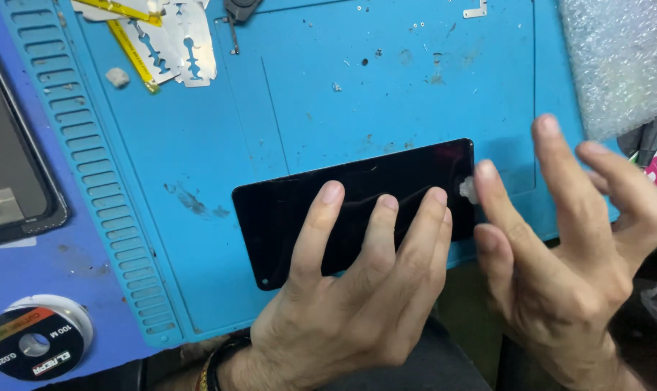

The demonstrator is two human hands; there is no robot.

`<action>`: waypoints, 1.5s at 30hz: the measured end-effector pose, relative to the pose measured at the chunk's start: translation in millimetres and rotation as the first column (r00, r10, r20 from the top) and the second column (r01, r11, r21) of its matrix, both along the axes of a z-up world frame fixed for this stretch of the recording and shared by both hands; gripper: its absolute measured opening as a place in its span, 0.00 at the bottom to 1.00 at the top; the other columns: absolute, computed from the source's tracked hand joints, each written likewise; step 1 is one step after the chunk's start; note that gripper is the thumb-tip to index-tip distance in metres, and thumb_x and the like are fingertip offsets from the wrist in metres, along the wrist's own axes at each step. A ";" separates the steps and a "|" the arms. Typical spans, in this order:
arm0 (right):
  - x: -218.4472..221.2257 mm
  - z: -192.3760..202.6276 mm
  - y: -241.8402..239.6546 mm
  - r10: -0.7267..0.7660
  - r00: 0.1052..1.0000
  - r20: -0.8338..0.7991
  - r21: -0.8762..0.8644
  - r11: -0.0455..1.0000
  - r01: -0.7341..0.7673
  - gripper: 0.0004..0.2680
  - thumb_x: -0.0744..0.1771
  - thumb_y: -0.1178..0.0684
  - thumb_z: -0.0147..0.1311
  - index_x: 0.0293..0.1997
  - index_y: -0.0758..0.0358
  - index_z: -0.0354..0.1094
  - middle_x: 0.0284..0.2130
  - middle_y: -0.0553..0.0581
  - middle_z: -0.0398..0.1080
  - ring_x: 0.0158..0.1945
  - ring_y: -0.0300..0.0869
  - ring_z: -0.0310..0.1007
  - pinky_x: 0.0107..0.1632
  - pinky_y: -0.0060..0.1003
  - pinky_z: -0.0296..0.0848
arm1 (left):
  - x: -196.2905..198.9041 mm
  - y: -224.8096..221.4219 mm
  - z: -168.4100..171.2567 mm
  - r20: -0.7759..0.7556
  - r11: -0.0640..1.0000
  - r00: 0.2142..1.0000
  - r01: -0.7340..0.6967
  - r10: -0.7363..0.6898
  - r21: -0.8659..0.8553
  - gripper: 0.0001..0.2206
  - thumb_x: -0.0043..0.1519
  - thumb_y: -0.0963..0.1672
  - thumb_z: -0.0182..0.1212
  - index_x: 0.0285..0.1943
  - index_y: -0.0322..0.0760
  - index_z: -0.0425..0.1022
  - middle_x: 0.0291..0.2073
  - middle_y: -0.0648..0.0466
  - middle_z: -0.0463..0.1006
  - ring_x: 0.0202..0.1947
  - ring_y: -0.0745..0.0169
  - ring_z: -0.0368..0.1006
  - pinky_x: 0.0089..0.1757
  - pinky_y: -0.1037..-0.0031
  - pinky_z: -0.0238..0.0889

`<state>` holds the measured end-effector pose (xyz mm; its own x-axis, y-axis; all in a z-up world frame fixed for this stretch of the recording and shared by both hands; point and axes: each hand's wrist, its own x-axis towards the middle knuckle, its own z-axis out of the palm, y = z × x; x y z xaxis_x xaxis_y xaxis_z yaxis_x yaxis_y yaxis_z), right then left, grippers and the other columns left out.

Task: Cleaning a smartphone screen with a small pad on a repair workbench

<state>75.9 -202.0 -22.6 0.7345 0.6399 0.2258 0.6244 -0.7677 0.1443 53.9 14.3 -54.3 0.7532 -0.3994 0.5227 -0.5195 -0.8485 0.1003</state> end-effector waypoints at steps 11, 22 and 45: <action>-7.8 -7.9 5.1 -0.003 1.000 -0.019 0.072 0.997 0.004 0.19 0.77 0.53 0.39 0.60 0.77 0.81 0.68 0.87 0.65 0.65 0.69 0.58 0.61 0.60 0.73 | -1.3 2.2 -2.1 0.005 1.000 1.000 -0.007 0.007 -0.007 0.13 0.76 0.46 0.51 0.58 0.49 0.85 0.58 0.63 0.79 0.53 0.66 0.73 0.58 0.54 0.70; -7.8 -8.1 7.8 -0.042 0.999 -0.034 0.088 0.995 0.045 0.18 0.77 0.54 0.41 0.61 0.77 0.82 0.71 0.88 0.61 0.67 0.73 0.59 0.69 0.64 0.68 | -3.5 1.2 -3.9 0.021 0.999 1.000 -0.012 0.013 -0.045 0.12 0.76 0.45 0.52 0.56 0.49 0.85 0.58 0.63 0.80 0.52 0.65 0.74 0.58 0.51 0.69; -5.1 -1.3 -23.6 -0.006 0.975 -0.222 0.405 0.909 0.098 0.04 0.76 0.74 0.60 0.57 0.81 0.72 0.54 0.76 0.77 0.60 0.66 0.74 0.75 0.65 0.70 | -6.9 -5.3 -2.5 0.037 0.998 0.999 -0.021 0.024 -0.066 0.05 0.77 0.47 0.67 0.54 0.48 0.86 0.56 0.63 0.81 0.52 0.65 0.75 0.58 0.45 0.68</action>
